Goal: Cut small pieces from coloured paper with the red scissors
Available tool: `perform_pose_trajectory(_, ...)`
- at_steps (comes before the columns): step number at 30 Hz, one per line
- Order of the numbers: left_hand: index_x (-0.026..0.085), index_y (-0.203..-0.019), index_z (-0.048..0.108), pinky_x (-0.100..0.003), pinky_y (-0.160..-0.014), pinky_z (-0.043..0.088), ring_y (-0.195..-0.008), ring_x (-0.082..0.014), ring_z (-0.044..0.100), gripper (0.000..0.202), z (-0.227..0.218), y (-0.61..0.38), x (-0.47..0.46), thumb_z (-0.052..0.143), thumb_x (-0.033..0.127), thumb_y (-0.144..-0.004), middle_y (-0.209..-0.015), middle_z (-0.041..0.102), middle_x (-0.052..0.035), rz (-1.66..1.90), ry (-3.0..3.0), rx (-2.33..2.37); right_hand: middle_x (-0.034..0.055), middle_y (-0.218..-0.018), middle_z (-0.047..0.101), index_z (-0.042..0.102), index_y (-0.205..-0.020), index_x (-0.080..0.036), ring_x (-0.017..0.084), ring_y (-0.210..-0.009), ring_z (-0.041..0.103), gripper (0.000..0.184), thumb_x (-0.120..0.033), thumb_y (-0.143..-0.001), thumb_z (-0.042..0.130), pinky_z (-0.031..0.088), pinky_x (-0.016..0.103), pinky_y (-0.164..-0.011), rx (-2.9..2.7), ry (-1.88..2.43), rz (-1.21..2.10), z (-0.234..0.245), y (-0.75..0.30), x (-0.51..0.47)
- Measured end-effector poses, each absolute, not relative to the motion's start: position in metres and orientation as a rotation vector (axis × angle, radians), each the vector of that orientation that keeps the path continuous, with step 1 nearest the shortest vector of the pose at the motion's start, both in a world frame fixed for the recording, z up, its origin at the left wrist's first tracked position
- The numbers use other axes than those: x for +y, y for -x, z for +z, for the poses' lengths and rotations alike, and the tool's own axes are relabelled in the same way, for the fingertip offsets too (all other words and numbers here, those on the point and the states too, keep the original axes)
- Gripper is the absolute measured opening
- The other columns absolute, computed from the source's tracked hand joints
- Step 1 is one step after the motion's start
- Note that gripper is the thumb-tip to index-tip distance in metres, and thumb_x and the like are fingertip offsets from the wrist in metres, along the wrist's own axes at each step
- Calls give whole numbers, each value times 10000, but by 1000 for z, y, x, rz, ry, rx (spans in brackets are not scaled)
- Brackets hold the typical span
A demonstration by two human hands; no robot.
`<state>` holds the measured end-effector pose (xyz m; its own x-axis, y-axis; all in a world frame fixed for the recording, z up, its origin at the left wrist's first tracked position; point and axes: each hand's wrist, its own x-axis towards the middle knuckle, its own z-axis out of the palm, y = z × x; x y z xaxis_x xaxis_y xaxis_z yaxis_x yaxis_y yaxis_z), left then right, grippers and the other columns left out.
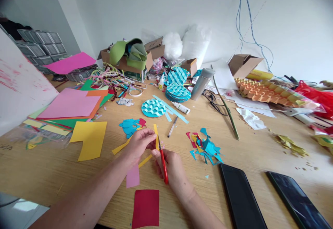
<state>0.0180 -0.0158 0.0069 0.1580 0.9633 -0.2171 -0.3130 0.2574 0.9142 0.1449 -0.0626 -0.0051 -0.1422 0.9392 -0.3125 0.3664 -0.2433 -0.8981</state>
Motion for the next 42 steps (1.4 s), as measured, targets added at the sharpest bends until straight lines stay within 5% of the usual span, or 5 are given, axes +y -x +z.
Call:
perform_pose_trajectory(26, 168, -649, 514, -190, -473, 390, -505, -95, 510, 116, 1, -22, -17, 589, 238, -704, -550, 534, 26, 1130, -988, 1022, -14, -422, 500, 467, -589, -176, 77, -345, 429, 596, -753, -738, 452, 300, 178, -351, -1469, 1624, 1404, -2, -144, -61)
perform_pose_trajectory(42, 171, -685, 538, -270, -520, 489, -501, -127, 545, 153, 1, -19, -14, 619, 300, -697, -553, 549, 18, 1087, -899, 986, -30, -386, 469, 449, -573, -183, 66, -314, 399, 568, -720, -756, 467, 276, 169, -328, -1467, 1612, 1398, -4, -144, -61)
